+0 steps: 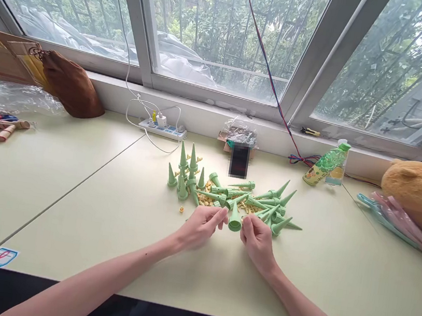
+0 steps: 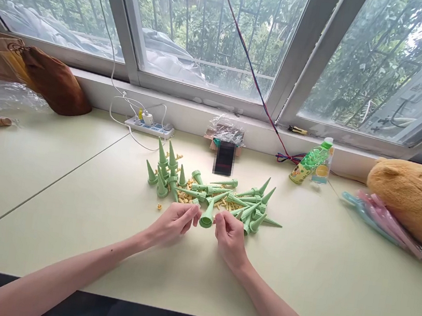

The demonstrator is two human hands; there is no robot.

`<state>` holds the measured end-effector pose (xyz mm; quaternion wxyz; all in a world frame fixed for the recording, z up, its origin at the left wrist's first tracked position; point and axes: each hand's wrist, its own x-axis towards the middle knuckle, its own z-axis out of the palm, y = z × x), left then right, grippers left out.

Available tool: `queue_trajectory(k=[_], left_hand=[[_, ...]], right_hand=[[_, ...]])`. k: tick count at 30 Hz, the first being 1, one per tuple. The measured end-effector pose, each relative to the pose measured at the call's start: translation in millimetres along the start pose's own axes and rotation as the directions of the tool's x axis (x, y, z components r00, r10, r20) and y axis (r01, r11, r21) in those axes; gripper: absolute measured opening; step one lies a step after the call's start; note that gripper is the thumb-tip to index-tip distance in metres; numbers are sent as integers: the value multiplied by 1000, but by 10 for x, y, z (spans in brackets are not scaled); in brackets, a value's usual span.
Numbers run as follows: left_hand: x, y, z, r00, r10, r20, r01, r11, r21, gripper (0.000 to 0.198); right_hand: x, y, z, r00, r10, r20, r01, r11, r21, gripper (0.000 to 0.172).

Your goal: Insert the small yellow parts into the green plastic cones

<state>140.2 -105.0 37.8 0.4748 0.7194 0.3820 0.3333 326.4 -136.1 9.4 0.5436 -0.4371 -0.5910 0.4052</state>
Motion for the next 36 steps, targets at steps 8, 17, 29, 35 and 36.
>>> queue_trajectory(k=[8,17,29,35,36], left_hand=[[-17,54,-9,983,-53,176,75,989,-124,47],[-60,2,13,969,234,83,-244,956,160,24],[-70,-133,-4,859,494,133,-484,700,525,30],[-33,-61,21,942,328,-74,-268,864,426,29],[-29,-47,18,951,294,-92,-239,893,380,28]], right_hand=[[-21,-11,6,991,-41,126,60,987,-147,44],[-34,23,31,989,79,128,-76,997,-26,48],[-7,11,57,986,129,106,-128,992,-18,52],[-10,29,57,992,125,-12,-125,992,-24,47],[-9,30,51,992,121,-30,-122,992,-26,47]])
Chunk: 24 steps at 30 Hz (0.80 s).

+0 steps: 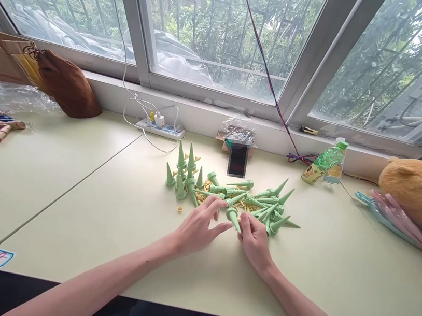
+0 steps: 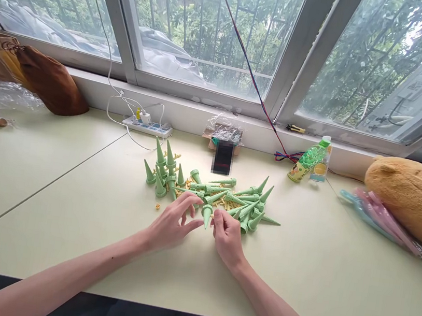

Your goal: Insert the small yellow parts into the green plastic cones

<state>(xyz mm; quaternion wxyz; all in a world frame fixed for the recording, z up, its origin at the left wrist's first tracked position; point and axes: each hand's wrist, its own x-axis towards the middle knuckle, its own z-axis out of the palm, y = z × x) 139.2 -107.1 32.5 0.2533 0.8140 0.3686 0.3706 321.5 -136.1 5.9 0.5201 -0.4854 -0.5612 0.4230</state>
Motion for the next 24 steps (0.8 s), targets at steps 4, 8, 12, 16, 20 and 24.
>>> queue_trajectory(k=[4,8,12,16,20,24], left_hand=[[27,47,-32,988,-119,102,134,977,-163,28],[34,83,-42,940,-219,261,297,901,-316,45],[33,99,-44,901,-289,325,399,844,-357,45],[27,109,-41,923,-257,285,353,861,-367,43],[15,83,-13,966,-174,191,225,931,-289,35],[-11,16,31,991,-46,126,73,972,-223,29]], right_hand=[[8,-4,-28,999,-51,-16,51,998,-32,45],[9,-12,-45,991,-124,54,129,986,-108,43],[11,-21,-50,986,-134,96,145,982,-123,42],[11,-31,-50,986,-138,94,149,982,-117,45],[0,-44,-24,994,-72,85,74,997,-22,48],[-1,-84,13,988,71,137,-94,981,172,53]])
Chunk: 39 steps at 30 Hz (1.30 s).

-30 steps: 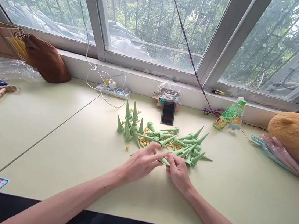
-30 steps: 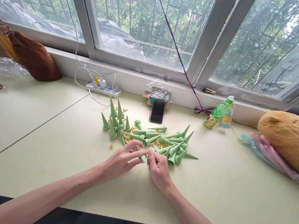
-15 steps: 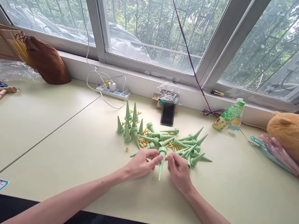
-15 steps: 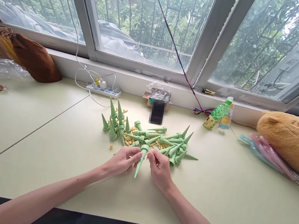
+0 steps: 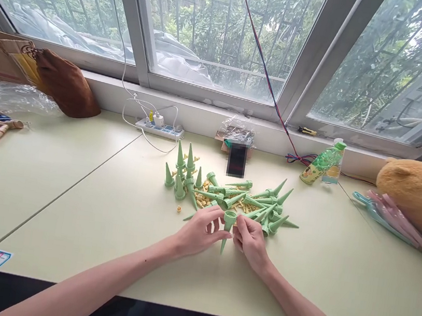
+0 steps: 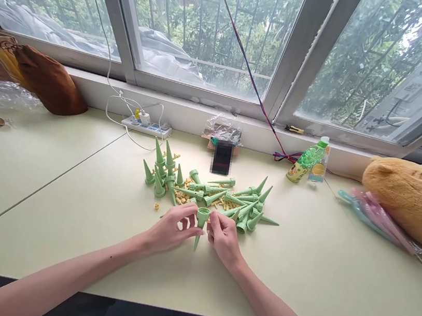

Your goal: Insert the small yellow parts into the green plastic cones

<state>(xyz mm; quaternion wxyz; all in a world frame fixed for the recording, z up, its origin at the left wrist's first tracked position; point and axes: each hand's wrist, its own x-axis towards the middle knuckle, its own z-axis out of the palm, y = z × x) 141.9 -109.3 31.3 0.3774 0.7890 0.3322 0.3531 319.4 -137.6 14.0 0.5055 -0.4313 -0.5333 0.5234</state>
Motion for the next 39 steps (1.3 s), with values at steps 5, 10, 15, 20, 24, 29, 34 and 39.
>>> queue_trajectory(k=[5,10,15,20,24,29,34,39], left_hand=[[-35,-33,2,993,111,36,-113,992,61,20],[-56,3,-15,974,221,43,-225,963,151,21],[-67,-20,-36,935,348,60,-351,893,281,27],[-71,-91,-40,892,448,68,-439,817,375,32],[-49,-80,6,933,360,-20,-326,868,374,30],[19,1,12,984,-3,-176,10,999,43,21],[39,27,-33,963,-245,116,270,897,-349,41],[17,71,-33,948,-228,222,292,900,-325,37]], right_hand=[[13,-57,9,994,76,77,-86,986,144,56],[13,-97,2,992,62,106,-79,983,166,58],[6,-105,-5,991,46,123,-64,988,143,56],[15,-73,-5,986,86,141,-103,987,121,55],[29,-45,10,998,25,53,-30,994,107,53],[45,-9,-11,988,-79,-133,86,995,46,48],[36,54,-52,975,-203,-92,182,964,-194,43],[22,73,-69,955,-295,4,277,892,-358,43]])
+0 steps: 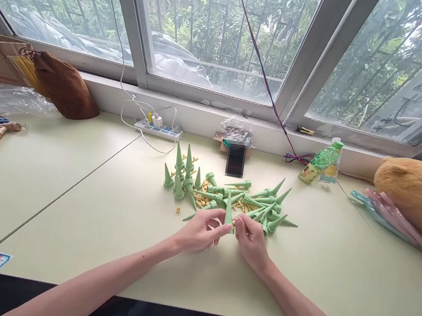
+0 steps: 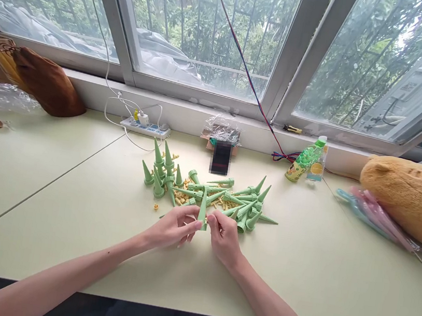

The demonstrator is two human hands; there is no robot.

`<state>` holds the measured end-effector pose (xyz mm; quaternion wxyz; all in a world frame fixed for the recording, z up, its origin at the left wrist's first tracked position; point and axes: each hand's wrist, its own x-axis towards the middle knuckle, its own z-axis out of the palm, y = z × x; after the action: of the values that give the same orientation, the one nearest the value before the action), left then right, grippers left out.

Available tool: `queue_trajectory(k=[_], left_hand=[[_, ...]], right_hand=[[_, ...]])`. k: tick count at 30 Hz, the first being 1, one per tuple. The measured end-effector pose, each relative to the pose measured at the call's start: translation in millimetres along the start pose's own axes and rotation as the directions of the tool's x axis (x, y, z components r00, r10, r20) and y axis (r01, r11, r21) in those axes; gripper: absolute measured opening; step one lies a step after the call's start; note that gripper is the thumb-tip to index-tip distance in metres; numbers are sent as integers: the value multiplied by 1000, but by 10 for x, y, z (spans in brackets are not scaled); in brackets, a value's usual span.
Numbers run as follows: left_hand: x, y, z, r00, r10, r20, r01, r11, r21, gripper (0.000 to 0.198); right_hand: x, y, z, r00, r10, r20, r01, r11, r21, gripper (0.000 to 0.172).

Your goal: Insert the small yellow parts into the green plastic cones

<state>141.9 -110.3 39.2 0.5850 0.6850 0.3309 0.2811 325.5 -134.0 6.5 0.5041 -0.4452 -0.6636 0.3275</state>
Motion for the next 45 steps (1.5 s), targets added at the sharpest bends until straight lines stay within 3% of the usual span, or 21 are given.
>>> queue_trajectory(k=[7,12,18,21,28,36,39,42,45], left_hand=[[1,-19,-1,972,222,-76,-188,929,318,28],[-30,-77,4,926,377,9,-326,789,520,15],[-60,-95,-11,872,481,98,-383,541,749,31],[-57,-94,-3,857,503,107,-389,498,775,33],[-57,-48,48,917,396,-39,-286,724,627,26],[-12,-56,66,942,303,-143,-211,868,450,21],[-3,-25,70,949,265,-168,-191,912,362,29],[-1,1,53,989,98,-114,-84,989,125,38],[2,6,15,996,-87,25,89,990,-113,40]], right_hand=[[0,-21,8,1000,18,5,-18,1000,-7,44],[8,-28,22,994,105,17,-106,993,50,49],[29,-58,27,973,223,59,-230,959,167,55],[33,-92,36,962,261,75,-272,937,219,56],[33,-73,62,963,259,75,-270,927,261,54],[2,-66,55,974,214,67,-223,961,162,51],[-5,-82,46,984,171,53,-175,980,90,51],[-12,-86,35,992,117,44,-118,993,16,49],[-24,-85,22,998,47,44,-43,997,-69,47]])
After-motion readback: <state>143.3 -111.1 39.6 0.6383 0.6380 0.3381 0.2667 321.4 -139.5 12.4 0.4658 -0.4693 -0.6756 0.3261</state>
